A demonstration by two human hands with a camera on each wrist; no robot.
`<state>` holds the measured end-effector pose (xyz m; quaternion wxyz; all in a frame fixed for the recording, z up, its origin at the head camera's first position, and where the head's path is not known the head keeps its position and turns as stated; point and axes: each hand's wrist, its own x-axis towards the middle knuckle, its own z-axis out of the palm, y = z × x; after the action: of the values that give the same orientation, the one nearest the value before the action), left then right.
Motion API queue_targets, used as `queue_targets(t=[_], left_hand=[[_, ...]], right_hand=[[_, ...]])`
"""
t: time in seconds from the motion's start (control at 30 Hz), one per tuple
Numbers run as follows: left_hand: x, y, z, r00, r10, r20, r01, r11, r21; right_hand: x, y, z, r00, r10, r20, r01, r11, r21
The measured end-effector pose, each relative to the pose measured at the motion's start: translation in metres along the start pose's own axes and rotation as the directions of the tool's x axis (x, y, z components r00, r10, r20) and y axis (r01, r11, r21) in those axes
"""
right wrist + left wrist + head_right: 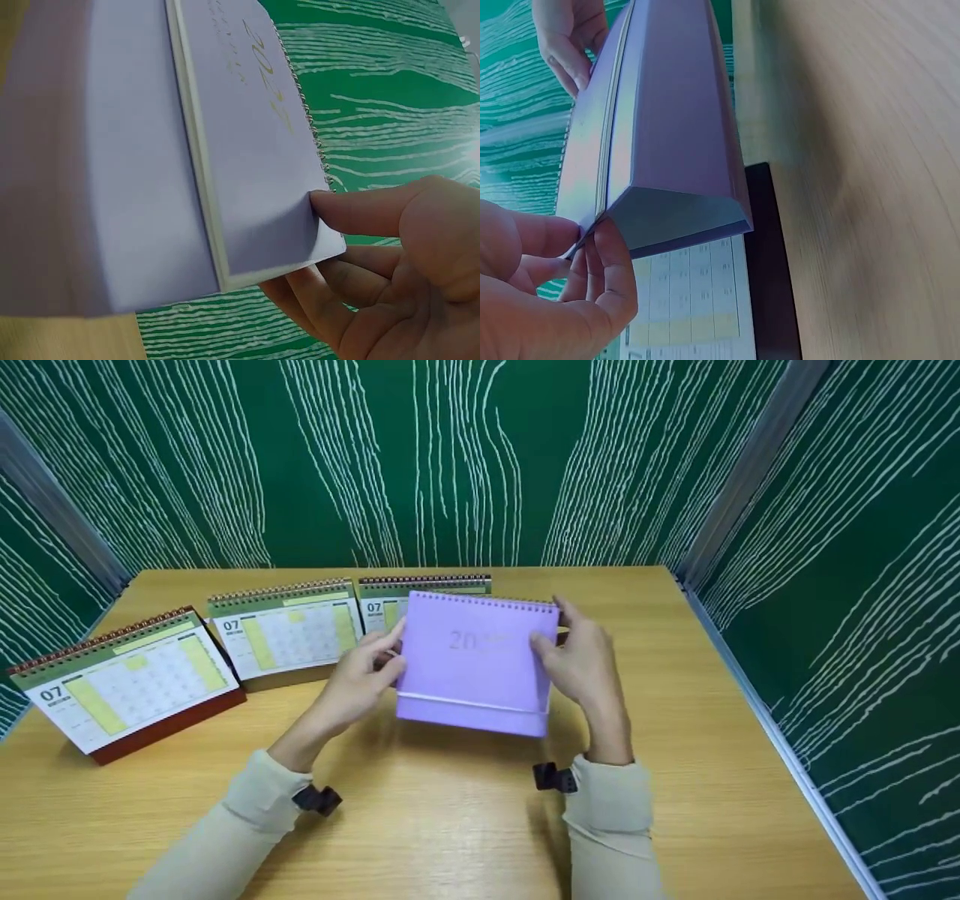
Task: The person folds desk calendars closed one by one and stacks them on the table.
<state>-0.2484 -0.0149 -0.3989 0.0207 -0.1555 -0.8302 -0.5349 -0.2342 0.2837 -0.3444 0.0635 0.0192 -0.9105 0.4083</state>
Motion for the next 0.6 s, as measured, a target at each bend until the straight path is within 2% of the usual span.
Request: queue_targets(t=[0.17,0.6], left_hand=[[-0.009,-0.005,-0.015,0.999,-0.032,-0.001,0.032,0.999,-0.004],[-0.021,-0.02,-0.05,0.994,-0.1,0.053,0.096,0.993,0.07]], right_hand=[[0.002,-0.007,0.015,0.999,-0.032,0.032,0.032,0.999,0.01],[0.006,-0.016,0.053,0.992,-0.005,0.13,-0.007,0.995,0.095]])
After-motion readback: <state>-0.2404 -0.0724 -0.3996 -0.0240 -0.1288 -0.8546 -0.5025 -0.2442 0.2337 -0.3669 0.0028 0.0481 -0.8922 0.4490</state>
